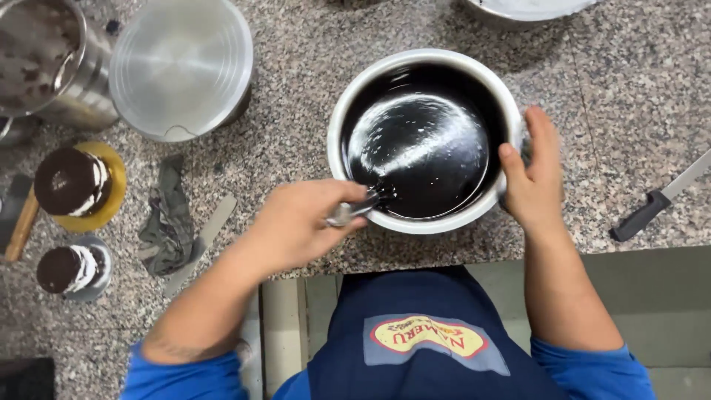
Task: The person stirs chocolate in a bowl with a whisk and periodically wipes the counter with a cloth.
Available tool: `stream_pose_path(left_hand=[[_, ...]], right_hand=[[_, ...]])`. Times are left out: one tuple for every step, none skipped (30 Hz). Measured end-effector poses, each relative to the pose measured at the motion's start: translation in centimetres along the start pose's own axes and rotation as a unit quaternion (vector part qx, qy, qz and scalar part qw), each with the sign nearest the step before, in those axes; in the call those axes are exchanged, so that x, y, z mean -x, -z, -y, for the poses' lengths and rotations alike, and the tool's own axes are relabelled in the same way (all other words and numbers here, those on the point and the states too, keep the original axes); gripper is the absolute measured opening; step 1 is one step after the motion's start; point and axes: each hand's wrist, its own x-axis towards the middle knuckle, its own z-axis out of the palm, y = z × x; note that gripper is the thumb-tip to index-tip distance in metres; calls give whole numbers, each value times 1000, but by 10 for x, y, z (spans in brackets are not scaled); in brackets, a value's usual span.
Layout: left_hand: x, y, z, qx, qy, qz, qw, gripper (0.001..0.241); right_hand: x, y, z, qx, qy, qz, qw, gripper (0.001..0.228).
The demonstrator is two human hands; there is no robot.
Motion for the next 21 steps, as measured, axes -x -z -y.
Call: stream_pose_path(left_hand=[[-4, 13, -3, -25, 20, 45, 998, 28], [-10, 14, -4, -24, 17, 50, 998, 28], [-17, 16, -4, -104, 54, 134, 984, 22], [-21, 17, -5, -184, 91, 213, 955, 16], [-29, 10, -4, -183, 91, 216, 955, 16], [-38, 4, -2, -240, 85, 242, 936, 20], [-46, -2, -1, -295, 80, 266, 914, 25], [-51, -15, 3, -294, 79, 269, 914, 25], [-57, -27, 7, -310, 72, 284, 904, 24], [-65, -39, 12, -328, 62, 297, 895, 24], [-70, -49, 16, -330, 59, 298, 894, 24], [-75, -59, 20, -319, 25, 300, 899, 16], [-80, -69, 24, -307, -10, 301, 903, 9], [-91, -72, 23, -304, -12, 307, 902, 9], [-102, -74, 22, -340, -40, 300, 890, 8], [-113, -75, 21, -377, -66, 290, 877, 11], [-125, -76, 23, -375, -66, 295, 876, 11], [-139, -74, 26, -413, -73, 294, 859, 14], [-153, -73, 29, -451, -80, 292, 840, 20], [-160, -70, 31, -452, -81, 294, 838, 20], [-167, -67, 33, -443, -13, 319, 838, 17]], right_hand=[[5, -9, -21, -48, -50, -13, 997, 53], [5, -16, -28, -48, -55, -17, 997, 53], [5, -23, -34, -43, -65, -10, 997, 56], [4, -31, -40, -38, -74, -1, 997, 59], [0, -32, -39, -38, -76, -1, 996, 59], [-6, -34, -38, -149, -135, -14, 979, 58], [-12, -37, -37, -258, -191, -27, 947, 56], [-11, -36, -38, -257, -194, -28, 946, 56], [-11, -36, -38, -261, -211, -27, 942, 54], [-14, -35, -40, -266, -225, -29, 937, 53], [-16, -36, -42, -266, -225, -33, 937, 53], [-15, -37, -45, -236, -212, -29, 948, 51], [-15, -38, -47, -206, -198, -25, 958, 50], [-14, -38, -50, -206, -205, -27, 956, 50], [-13, -38, -52, -207, -193, -25, 959, 49], [-13, -40, -53, -210, -180, -21, 961, 48], [-13, -38, -50, -211, -184, -22, 960, 48], [-18, -37, -47, -211, -187, -15, 959, 48], [-22, -36, -44, -210, -190, -9, 959, 48], [-22, -36, -45, -213, -192, -11, 958, 48], [-22, -37, -46, -204, -196, -5, 959, 48]])
